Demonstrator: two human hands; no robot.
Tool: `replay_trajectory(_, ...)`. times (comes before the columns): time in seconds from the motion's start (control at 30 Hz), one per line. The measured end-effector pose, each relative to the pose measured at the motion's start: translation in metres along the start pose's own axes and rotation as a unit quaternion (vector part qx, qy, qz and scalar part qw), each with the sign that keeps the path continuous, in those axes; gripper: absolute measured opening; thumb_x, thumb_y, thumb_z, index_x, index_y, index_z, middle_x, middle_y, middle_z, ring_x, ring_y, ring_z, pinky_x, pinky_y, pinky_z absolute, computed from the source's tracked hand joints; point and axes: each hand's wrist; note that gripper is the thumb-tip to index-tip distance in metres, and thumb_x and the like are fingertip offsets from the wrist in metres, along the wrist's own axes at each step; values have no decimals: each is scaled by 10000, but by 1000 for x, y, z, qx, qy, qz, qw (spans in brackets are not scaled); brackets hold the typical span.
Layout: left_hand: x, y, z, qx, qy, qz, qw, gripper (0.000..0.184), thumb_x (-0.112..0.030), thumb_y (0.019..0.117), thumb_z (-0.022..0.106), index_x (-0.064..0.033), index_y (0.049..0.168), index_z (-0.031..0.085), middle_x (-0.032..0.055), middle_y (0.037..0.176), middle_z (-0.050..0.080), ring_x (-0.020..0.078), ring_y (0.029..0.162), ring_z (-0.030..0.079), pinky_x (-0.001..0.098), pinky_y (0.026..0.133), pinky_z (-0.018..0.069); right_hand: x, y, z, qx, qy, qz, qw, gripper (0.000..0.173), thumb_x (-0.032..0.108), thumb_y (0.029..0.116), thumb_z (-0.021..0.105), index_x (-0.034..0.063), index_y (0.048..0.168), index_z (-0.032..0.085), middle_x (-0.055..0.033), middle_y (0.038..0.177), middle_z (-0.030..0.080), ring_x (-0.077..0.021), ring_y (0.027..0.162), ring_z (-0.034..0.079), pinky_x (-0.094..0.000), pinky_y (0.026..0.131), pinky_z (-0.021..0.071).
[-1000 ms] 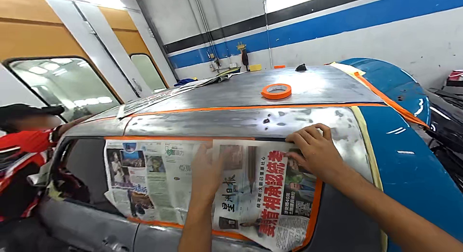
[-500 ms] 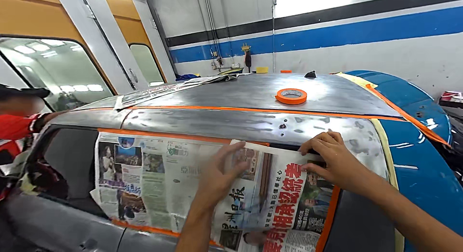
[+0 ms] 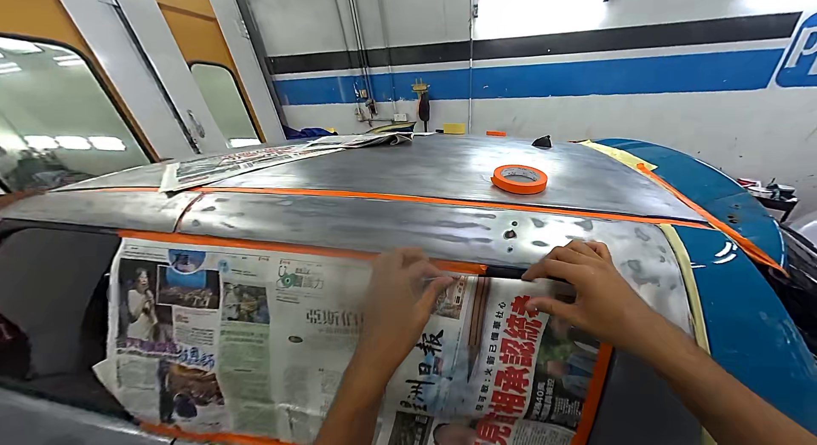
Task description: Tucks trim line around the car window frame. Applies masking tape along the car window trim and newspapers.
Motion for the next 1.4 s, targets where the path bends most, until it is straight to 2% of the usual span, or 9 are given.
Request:
replay_trajectory(0.1, 1, -2, -1, 8, 24, 27, 999, 333, -536, 979, 560, -251, 917, 722, -60, 1189, 639, 201, 1160, 561, 480, 951, 462, 9, 2, 10, -42, -31, 38, 998, 290, 594, 863, 712, 322, 947, 768, 122, 959, 656, -105, 932, 592, -464, 893, 433)
replay_trajectory(0.2, 5, -3, 4, 11, 40, 18, 999, 323, -508, 993, 542, -234, 961, 709, -93, 882, 669, 126, 887, 636, 468, 844, 456, 16, 6, 14, -62, -35, 99, 992, 214, 534, 850, 743, 321, 846, 764, 141, 838, 639, -91, 852, 579, -439, 828, 415)
replay_trajectory(0.5, 1, -5, 16, -157, 80, -133, 975, 517, -542, 750, 841, -74, 930, 717, 98, 835, 661, 321, 808, 612, 593, 806, 435, 32, 22, 8, -18, -78, 206, 975, 289, 442, 757, 890, 238, 851, 707, 95, 726, 622, -154, 770, 595, -490, 782, 425)
replay_trajectory(0.63, -32, -30, 38, -185, -56, -72, 978, 142, -161, 884, 703, -21, 902, 687, 61, 820, 641, 117, 701, 646, 273, 611, 572, 32, 37, -3, 64, -72, 240, 966, 346, 447, 746, 909, 219, 925, 721, 89, 706, 643, -148, 741, 621, -483, 787, 481)
replay_trajectory(0.73, -38, -38, 54, -95, -266, -74, 956, 180, -215, 926, 674, -68, 1029, 666, -5, 942, 691, 81, 853, 696, 266, 756, 620, 31, 47, -12, 128, -60, 248, 958, 339, 456, 768, 893, 211, 923, 717, 77, 694, 655, -128, 685, 624, -482, 772, 503)
replay_trajectory(0.87, -6, -23, 32, -22, -455, -119, 882, 205, -101, 965, 519, -29, 1131, 616, 94, 1073, 729, 240, 971, 739, 393, 871, 637, 12, 74, -34, 144, 9, 175, 974, 321, 424, 908, 776, 123, 1014, 735, -15, 811, 708, -167, 740, 683, -447, 721, 591)
replay_trajectory(0.97, 14, -21, 23, 49, -523, -95, 846, 241, -136, 985, 471, -13, 1133, 616, 163, 1166, 703, 313, 1092, 701, 433, 979, 592, -17, 106, -41, 22, -87, 103, 991, 362, 360, 982, 677, 98, 1232, 680, -118, 1106, 700, -312, 1037, 663, -550, 915, 546)
replay_trajectory(1.1, 26, -22, 23, 73, -560, -59, 823, 238, -158, 1010, 469, -13, 1113, 626, 196, 1240, 679, 337, 1159, 673, 444, 1012, 571, -52, 134, -26, 117, -120, 145, 975, 498, 381, 1007, 637, 111, 1424, 604, -188, 1421, 570, -446, 1308, 513, -688, 1006, 448)
replay_trajectory(1.4, 37, -26, 16, 76, -619, -51, 780, 371, -351, 974, 686, -36, 1165, 639, 226, 1332, 638, 375, 1252, 626, 478, 1063, 539, 38, 100, -17, 64, -159, -16, 985, 253, 319, 995, 639, 85, 1076, 688, -84, 933, 702, -276, 959, 686, -525, 988, 525)
Point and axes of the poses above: each hand's wrist, its own y-axis towards the middle knuckle, its own z-axis out of the palm, x = y × z
